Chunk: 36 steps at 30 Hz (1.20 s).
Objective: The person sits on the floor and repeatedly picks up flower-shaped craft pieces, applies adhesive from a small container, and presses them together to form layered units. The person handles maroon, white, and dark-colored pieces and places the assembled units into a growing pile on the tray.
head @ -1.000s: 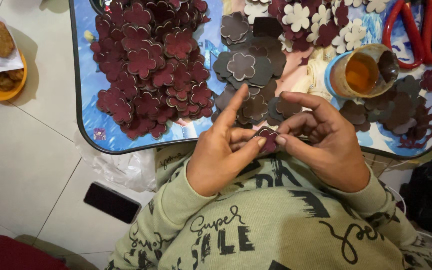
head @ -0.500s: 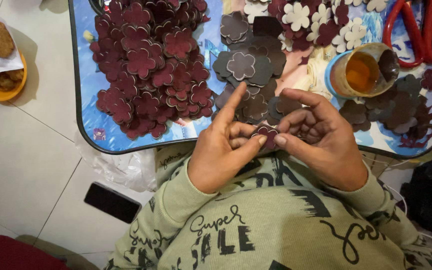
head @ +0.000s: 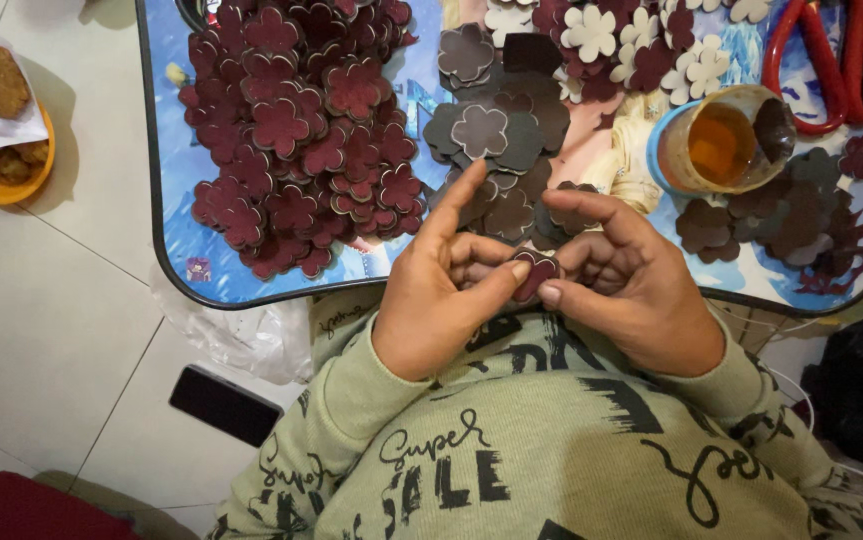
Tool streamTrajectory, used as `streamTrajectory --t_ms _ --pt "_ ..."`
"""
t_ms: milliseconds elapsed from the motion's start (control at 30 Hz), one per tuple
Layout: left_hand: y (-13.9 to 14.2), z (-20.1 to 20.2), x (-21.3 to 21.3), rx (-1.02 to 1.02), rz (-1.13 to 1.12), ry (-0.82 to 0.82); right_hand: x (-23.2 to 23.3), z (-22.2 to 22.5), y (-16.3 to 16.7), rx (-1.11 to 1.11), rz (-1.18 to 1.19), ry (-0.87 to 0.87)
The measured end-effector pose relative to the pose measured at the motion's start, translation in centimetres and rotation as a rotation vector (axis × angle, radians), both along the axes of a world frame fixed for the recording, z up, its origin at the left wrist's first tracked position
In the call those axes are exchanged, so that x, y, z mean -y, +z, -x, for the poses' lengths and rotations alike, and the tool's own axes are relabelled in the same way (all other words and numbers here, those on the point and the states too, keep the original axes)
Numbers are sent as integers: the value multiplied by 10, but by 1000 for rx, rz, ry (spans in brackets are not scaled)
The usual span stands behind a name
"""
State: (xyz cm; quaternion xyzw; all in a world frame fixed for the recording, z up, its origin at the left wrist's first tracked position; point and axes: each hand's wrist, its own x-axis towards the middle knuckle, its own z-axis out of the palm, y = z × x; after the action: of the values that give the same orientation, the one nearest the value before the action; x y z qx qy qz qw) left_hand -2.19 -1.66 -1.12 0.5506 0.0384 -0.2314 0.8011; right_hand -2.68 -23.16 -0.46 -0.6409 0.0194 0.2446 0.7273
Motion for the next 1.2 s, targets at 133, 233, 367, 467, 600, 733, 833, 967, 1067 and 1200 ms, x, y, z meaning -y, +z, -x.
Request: streamTrajectory --t_ms 133,233,367,467,600,733,833,967,1067,1200 --pt "-5 1 0 -28 49 23 1 0 -1 16 -6 6" --pt "-7 1 0 -48 71 31 1 0 -1 -10 -31 4" --pt "-8 0 0 -54 113 37 2 -2 -2 -20 -5 -4" --pt "-7 0 0 -56 77 26 3 -2 -2 -14 -10 -1" --pt "-6 1 0 -67 91 10 4 -2 -4 21 -24 -7" --pt "-6 4 1 -32 19 -43 5 -1 -8 4 -43 -34" --pt "-8 3 2 -52 22 -31 8 -1 -12 -4 -23 -47" --pt "-8 3 1 -46 3 -33 10 -1 -15 20 -59 -101" --pt "-4 3 1 -9 -54 -56 8 -1 -14 27 -80 -104" --pt "3 4 3 97 -178 -83 3 -2 -12 13 -121 -69"
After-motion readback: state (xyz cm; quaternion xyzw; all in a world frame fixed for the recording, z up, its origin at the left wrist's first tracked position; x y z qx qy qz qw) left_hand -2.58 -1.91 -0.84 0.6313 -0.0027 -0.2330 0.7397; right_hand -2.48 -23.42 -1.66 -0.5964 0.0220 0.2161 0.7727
